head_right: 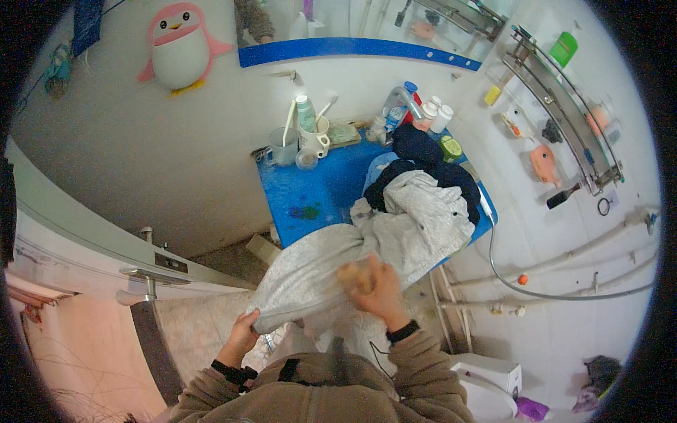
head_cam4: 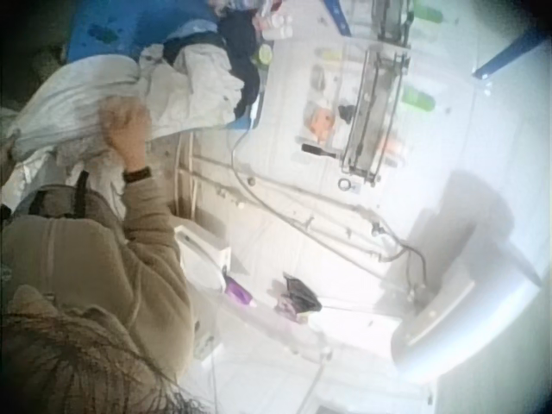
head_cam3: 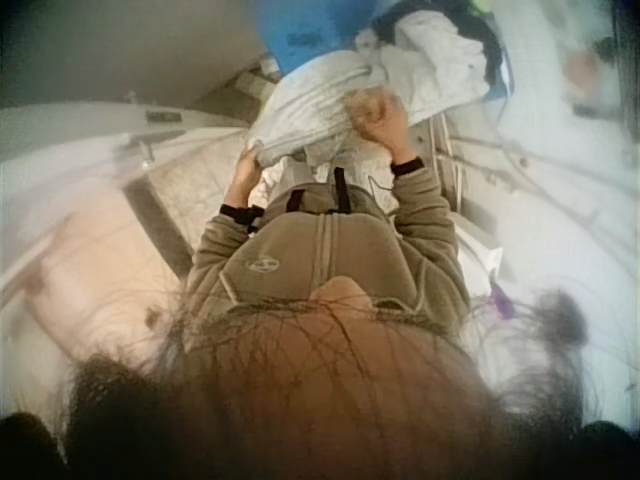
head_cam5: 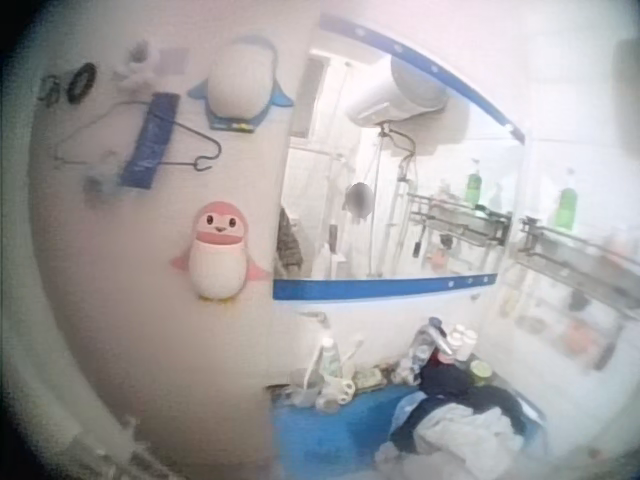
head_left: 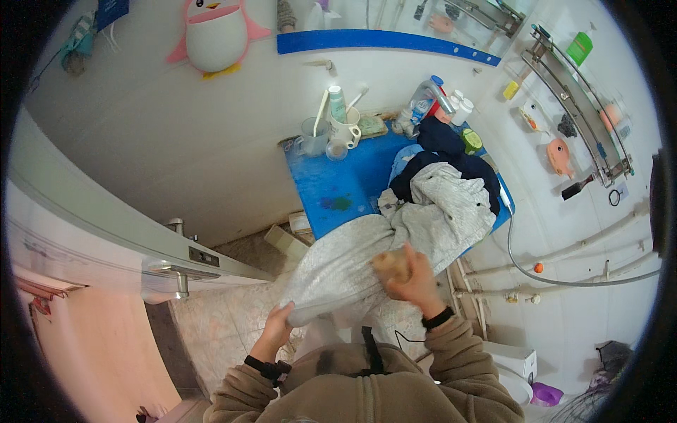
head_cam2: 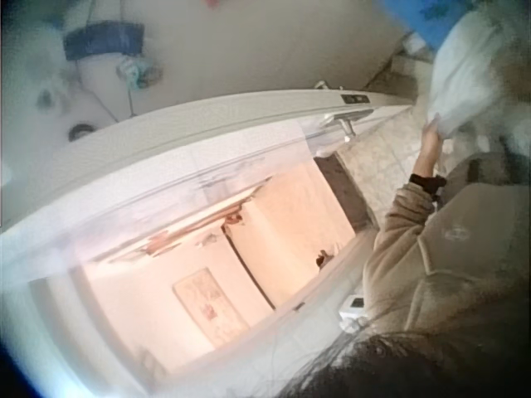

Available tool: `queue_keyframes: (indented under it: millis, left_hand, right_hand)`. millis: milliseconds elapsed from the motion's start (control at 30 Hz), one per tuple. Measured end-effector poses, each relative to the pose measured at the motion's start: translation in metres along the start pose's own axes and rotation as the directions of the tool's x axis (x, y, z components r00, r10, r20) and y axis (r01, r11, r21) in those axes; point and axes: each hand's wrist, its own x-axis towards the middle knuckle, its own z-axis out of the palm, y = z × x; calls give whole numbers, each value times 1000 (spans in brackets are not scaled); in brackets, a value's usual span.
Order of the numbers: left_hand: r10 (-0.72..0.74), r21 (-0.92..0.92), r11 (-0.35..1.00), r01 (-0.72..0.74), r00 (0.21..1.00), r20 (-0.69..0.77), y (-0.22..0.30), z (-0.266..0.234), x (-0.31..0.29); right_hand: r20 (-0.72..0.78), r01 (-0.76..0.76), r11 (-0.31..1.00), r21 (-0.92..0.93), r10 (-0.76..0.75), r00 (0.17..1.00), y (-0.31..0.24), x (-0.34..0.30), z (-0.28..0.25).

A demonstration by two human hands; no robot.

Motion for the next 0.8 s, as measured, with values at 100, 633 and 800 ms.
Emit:
queue_keyframes:
  millis: [100,633,800]
  left_hand:
    - [100,88,989,-116,981,166,7,-2,-4]
    - [423,168,864,-474,866,266,58,90,-81]
    - [544,139,807,-574,814,205,67,114,-81]
  right_hand:
    - [189,-274,500,822,214,958,38,13,-27]
    - [292,-225,-437,871,91,952,65,66,-5]
    - [-12,60,-200,978,236,972,64,99,-7]
